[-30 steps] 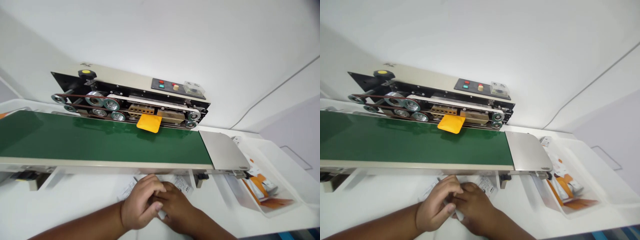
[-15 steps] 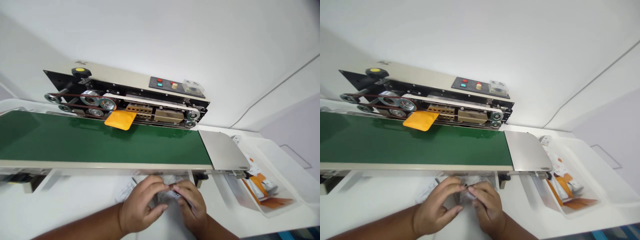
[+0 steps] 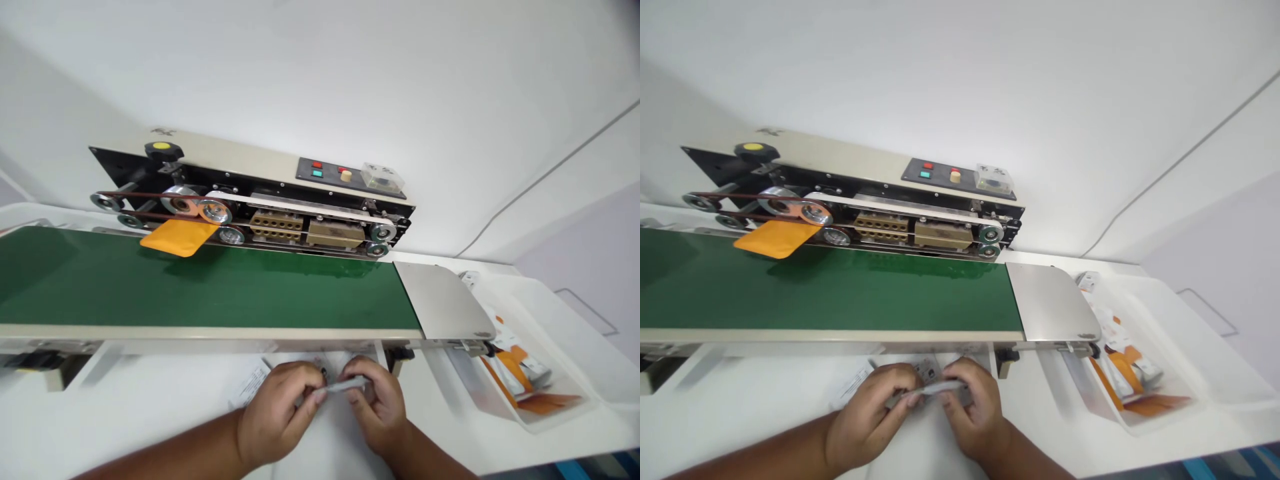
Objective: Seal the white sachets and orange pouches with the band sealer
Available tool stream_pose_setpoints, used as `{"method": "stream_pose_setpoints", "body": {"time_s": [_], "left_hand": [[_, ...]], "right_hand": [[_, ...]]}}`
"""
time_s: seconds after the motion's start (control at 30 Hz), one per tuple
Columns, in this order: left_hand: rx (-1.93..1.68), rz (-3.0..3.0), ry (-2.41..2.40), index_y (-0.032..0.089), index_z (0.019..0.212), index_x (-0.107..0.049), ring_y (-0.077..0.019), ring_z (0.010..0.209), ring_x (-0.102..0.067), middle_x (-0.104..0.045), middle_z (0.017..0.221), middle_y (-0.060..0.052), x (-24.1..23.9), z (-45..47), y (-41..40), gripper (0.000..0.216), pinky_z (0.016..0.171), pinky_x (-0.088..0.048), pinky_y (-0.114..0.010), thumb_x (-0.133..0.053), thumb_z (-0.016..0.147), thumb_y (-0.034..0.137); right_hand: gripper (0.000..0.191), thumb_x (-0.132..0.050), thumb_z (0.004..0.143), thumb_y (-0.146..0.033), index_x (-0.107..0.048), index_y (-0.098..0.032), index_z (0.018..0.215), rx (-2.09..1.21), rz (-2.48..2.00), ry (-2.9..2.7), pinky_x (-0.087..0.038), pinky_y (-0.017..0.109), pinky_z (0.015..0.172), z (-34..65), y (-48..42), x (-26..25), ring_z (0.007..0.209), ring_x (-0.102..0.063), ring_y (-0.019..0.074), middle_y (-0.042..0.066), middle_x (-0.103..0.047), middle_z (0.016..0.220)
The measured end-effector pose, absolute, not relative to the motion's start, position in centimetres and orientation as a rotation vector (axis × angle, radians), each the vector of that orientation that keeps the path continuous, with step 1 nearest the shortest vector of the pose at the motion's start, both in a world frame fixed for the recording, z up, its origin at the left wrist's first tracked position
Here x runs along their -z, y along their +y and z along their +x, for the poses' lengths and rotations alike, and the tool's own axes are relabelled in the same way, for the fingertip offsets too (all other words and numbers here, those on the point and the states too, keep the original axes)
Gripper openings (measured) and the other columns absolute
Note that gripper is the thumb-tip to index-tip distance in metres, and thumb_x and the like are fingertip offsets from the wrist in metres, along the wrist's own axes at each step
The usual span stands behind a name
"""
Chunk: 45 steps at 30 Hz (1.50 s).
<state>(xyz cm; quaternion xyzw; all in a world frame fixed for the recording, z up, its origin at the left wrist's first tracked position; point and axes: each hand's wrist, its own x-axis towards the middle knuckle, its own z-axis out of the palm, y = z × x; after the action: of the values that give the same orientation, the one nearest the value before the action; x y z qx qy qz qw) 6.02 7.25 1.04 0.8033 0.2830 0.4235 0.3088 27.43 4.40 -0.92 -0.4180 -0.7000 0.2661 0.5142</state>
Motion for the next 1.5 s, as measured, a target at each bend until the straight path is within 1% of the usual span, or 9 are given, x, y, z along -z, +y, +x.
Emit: {"method": "stream_pose_setpoints", "body": {"time_s": [0.07,0.23,0.4,0.57,0.8,0.93,1.03,1.2,1.5], "left_hand": [[-1.151,2.069,0.721,0.022,0.094,-0.055,-0.0172,0.064,-0.06,-0.063,0.075,-0.001,-1.0,5.9,7.1,0.006,0.061,-0.046,-0.026,-0.053,0.098,0.027],[-1.164,2.089,0.66,0.021,0.142,-0.042,-0.0199,0.066,-0.064,-0.067,0.077,-0.001,-0.9,5.9,6.8,0.047,0.068,-0.051,-0.03,-0.054,0.099,0.036],[-1.155,2.184,0.787,0.026,0.126,-0.055,-0.0179,0.065,-0.064,-0.063,0.071,0.003,-0.6,6.2,6.8,0.028,0.069,-0.051,-0.028,-0.057,0.098,0.025],[-1.081,2.163,0.708,0.023,0.134,-0.048,-0.015,0.051,-0.053,-0.056,0.062,0.007,-0.4,6.5,6.7,0.038,0.054,-0.041,-0.025,-0.056,0.097,0.026],[-1.08,2.066,0.595,0.023,0.113,-0.046,-0.0131,0.052,-0.051,-0.06,0.066,0.006,0.0,6.7,6.6,0.022,0.053,-0.038,-0.024,-0.059,0.095,0.023],[-1.064,2.002,0.492,0.023,0.121,-0.04,-0.0136,0.062,-0.057,-0.071,0.091,-0.002,0.4,6.7,6.9,0.033,0.058,-0.044,-0.024,-0.057,0.093,0.02],[-1.064,2.045,0.487,0.023,0.127,-0.038,-0.0139,0.064,-0.057,-0.071,0.095,-0.003,0.5,6.6,7.0,0.039,0.06,-0.044,-0.025,-0.057,0.093,0.02],[-1.044,2.11,0.481,0.024,0.125,-0.044,-0.0146,0.065,-0.058,-0.071,0.095,-0.002,0.3,6.7,7.0,0.036,0.061,-0.045,-0.026,-0.058,0.091,0.021],[-0.975,2.194,0.518,0.023,0.106,-0.055,-0.0166,0.066,-0.059,-0.061,0.077,0.001,0.2,6.6,7.0,0.016,0.066,-0.046,-0.028,-0.057,0.09,0.026]], "right_hand": [[0.023,-0.054,0.1,-0.038,-0.067,-0.021,0.092,-0.633,-1.05,-1.769,-0.049,0.028,0.063,27.7,4.7,0.3,0.067,-0.063,0.0176,0.004,-0.067,0.075],[0.039,-0.05,0.101,-0.048,-0.07,-0.019,0.086,-0.917,-1.086,-1.827,-0.043,0.025,0.06,27.9,5.2,-0.7,0.061,-0.059,0.0145,0.001,-0.065,0.068],[0.034,-0.059,0.096,-0.051,-0.072,-0.019,0.089,-1.039,-1.257,-1.869,-0.04,0.024,0.059,28.8,5.0,-2.4,0.062,-0.057,0.014,0.0,-0.066,0.069],[0.026,-0.061,0.096,-0.042,-0.073,-0.02,0.09,-1.044,-1.341,-2.118,-0.039,0.023,0.063,30.1,5.1,-5.7,0.067,-0.06,0.0138,-0.001,-0.069,0.073],[0.014,-0.065,0.094,-0.032,-0.076,-0.024,0.091,-1.013,-1.339,-2.264,-0.043,0.024,0.063,31.9,5.1,-8.8,0.07,-0.064,0.0154,-0.001,-0.073,0.078],[0.016,-0.072,0.088,-0.035,-0.078,-0.02,0.09,-1.039,-1.414,-1.786,-0.042,0.023,0.049,35.2,7.2,-10.9,0.054,-0.057,0.0138,0.001,-0.068,0.065],[0.029,-0.077,0.083,-0.037,-0.076,-0.018,0.105,-0.874,-1.352,-1.235,-0.036,0.019,0.04,38.1,10.6,-12.6,0.043,-0.043,0.0091,-0.004,-0.055,0.049],[0.034,-0.083,0.07,-0.023,-0.074,-0.015,0.102,-0.888,-1.189,-0.928,-0.049,0.018,0.048,40.4,15.9,-13.5,0.055,-0.057,0.0102,0.001,-0.066,0.065],[0.024,-0.081,0.07,-0.018,-0.07,-0.012,0.091,-1.017,-1.226,-0.962,-0.053,0.017,0.049,37.5,17.5,-13.3,0.052,-0.06,0.0088,0.006,-0.071,0.074]]}}
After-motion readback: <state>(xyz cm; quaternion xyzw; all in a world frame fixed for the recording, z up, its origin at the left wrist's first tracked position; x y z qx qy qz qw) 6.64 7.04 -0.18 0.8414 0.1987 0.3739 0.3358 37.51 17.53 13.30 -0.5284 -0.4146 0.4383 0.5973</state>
